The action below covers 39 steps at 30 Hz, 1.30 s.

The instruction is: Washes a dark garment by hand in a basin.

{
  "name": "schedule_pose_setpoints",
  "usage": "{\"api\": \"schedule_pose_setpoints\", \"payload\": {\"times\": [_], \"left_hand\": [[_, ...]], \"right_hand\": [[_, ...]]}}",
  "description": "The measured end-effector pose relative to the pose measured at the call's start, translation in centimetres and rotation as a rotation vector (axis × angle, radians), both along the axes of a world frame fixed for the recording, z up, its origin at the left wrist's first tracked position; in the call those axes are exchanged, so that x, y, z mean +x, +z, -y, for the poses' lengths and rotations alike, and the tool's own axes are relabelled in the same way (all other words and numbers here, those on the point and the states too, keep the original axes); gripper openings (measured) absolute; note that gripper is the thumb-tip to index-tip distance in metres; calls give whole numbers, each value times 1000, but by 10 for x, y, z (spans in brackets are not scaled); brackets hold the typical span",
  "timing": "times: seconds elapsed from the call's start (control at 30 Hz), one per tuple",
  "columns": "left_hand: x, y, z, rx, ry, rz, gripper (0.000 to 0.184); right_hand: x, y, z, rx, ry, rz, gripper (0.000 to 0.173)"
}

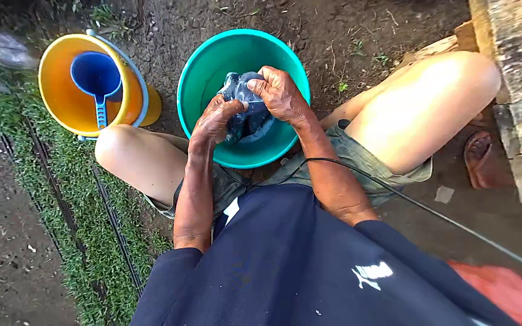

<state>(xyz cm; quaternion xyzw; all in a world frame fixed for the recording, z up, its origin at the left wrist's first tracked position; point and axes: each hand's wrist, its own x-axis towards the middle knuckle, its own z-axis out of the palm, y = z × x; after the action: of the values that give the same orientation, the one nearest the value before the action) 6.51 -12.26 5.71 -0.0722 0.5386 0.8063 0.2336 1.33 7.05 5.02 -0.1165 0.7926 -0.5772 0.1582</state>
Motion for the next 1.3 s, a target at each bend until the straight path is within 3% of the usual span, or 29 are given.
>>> {"api": "schedule_pose_setpoints", "payload": {"times": [0.4,1.3], "left_hand": [[-2,0,-15,-120,121,-8,27],[-2,-3,-16,-209,78,-86,31]], "right_hand": [[0,3,2,51,-11,-25,25],[-1,2,2,57,-17,-31,26]]}}
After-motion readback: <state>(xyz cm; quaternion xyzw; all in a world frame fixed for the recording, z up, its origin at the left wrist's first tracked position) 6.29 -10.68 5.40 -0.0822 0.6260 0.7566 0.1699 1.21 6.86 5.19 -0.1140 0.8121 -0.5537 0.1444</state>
